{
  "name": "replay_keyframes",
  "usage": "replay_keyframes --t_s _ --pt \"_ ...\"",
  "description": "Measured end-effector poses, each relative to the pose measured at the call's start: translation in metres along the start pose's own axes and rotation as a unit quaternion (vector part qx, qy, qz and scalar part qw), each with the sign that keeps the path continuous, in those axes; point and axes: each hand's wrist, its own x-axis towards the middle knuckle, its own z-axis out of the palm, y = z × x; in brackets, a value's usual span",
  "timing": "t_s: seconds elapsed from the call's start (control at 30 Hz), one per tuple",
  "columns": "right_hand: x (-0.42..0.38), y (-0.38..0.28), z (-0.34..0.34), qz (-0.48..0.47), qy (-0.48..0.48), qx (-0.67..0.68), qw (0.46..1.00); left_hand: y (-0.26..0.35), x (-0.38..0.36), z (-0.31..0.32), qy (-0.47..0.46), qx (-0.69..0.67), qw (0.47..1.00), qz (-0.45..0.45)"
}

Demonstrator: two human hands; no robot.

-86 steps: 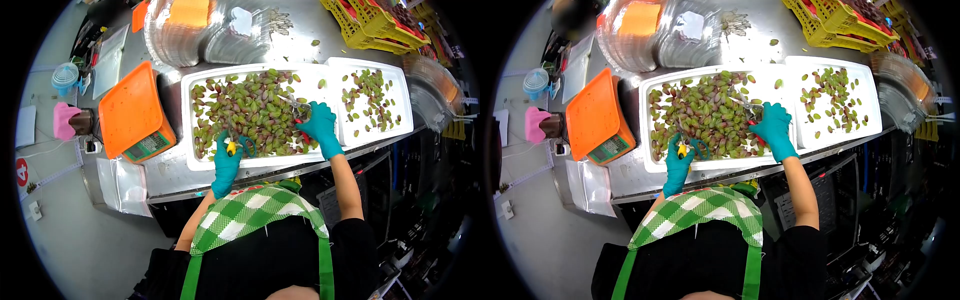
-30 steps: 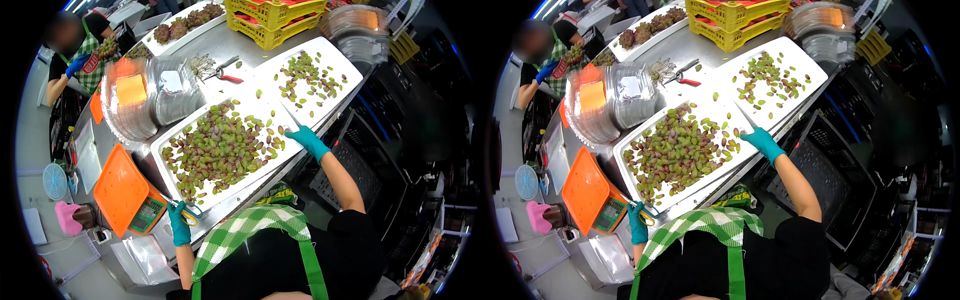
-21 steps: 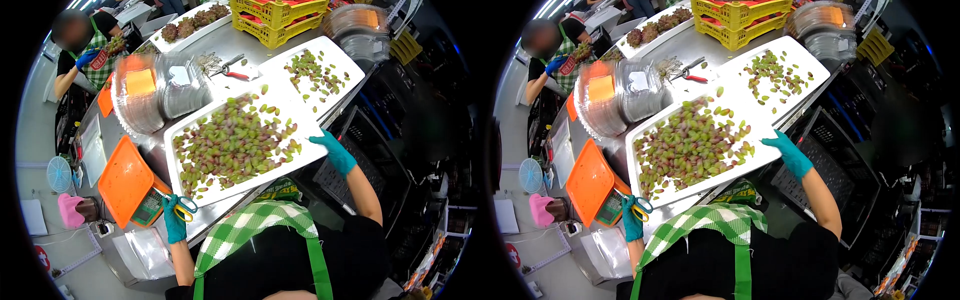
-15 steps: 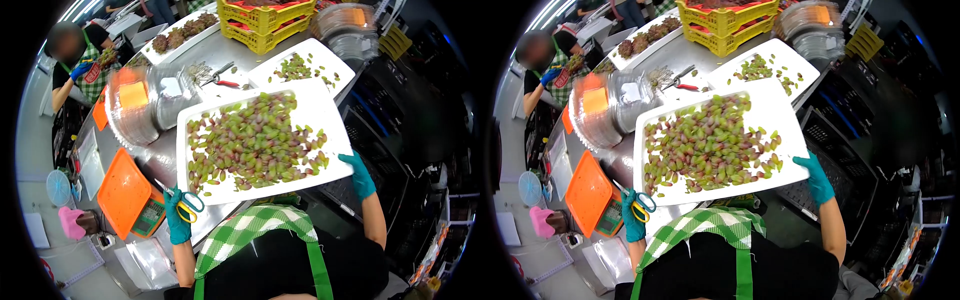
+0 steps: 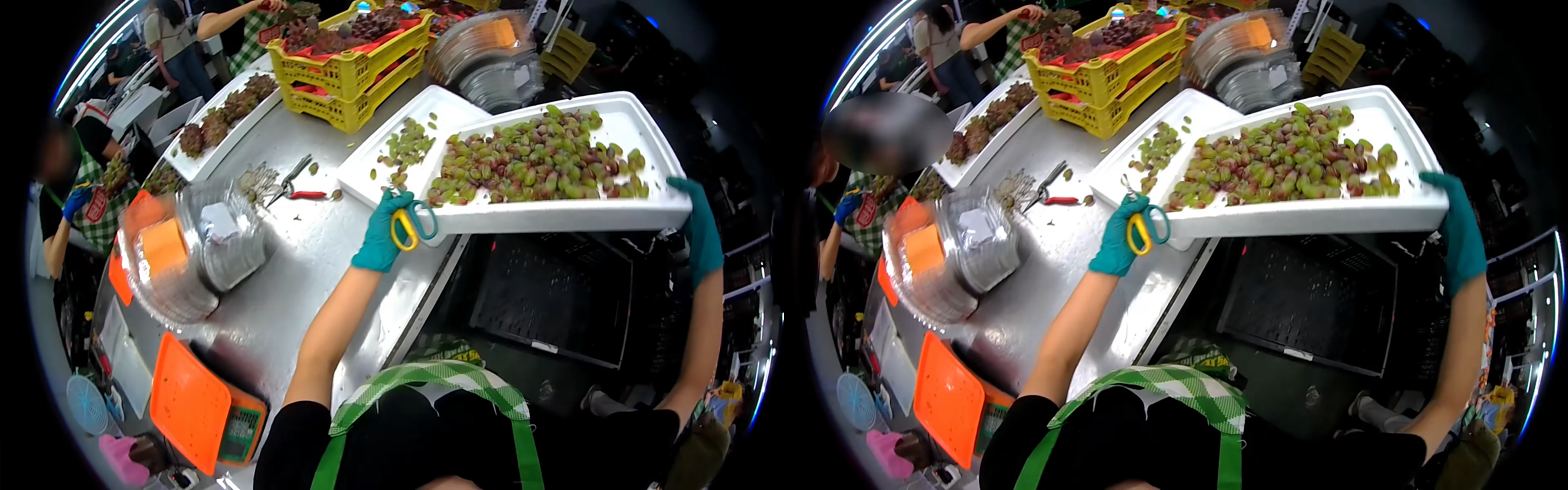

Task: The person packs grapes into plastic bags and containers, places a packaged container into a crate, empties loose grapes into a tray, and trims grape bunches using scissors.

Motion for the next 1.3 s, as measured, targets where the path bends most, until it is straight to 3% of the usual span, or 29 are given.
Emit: replay_keyframes --t_s 0.1,0.17,0.3,0.43,0.47,0.57,0.67,0.73,0.77,0.9,0.97,1.07,1.3 --pt "0.03 -0.045 0.023 -0.001 -0.001 -0.072 0.997 -0.035 0.059 -0.004 -0.07 -0.084 0.993 -0.054" --pt "0.059 -0.063 0.031 -0.043 -0.003 -0.103 0.994 -0.05 0.08 0.005 -0.064 -0.101 0.989 -0.09" --pt "0.066 -0.101 0.073 -0.028 0.016 -0.238 0.971 -0.089 0.116 -0.005 -0.092 -0.147 0.978 -0.115" --pt "0.079 -0.105 0.1 -0.033 0.058 -0.318 0.946 -0.097 0.113 -0.009 -0.049 -0.184 0.975 -0.114" --pt "0.082 -0.108 0.103 -0.038 0.05 -0.312 0.948 -0.099 0.113 -0.01 -0.042 -0.185 0.978 -0.09" --pt "0.096 -0.121 0.114 -0.053 0.012 -0.358 0.932 -0.097 0.116 -0.015 -0.073 -0.193 0.97 -0.131" --pt "0.079 -0.133 0.146 -0.15 -0.025 -0.333 0.931 -0.099 0.12 -0.02 -0.054 -0.237 0.961 -0.13" --pt "0.116 -0.139 0.13 -0.23 -0.172 -0.238 0.928 -0.085 0.107 -0.012 -0.055 -0.265 0.953 -0.139" --pt "0.089 -0.151 0.162 -0.26 -0.098 -0.335 0.9 -0.085 0.106 -0.014 -0.06 -0.279 0.949 -0.138" --pt "0.064 -0.181 0.187 -0.358 -0.114 -0.374 0.848 -0.075 0.108 -0.008 -0.079 -0.263 0.956 -0.106" --pt "0.057 -0.186 0.198 -0.377 -0.126 -0.374 0.838 -0.065 0.097 0.001 -0.118 -0.185 0.971 -0.091" --pt "0.044 -0.188 0.202 -0.394 -0.131 -0.372 0.83 -0.076 0.1 -0.006 -0.066 -0.159 0.976 -0.131" --pt "0.019 -0.184 0.182 -0.399 -0.145 -0.334 0.842 -0.083 0.103 -0.021 -0.141 -0.222 0.954 -0.142"
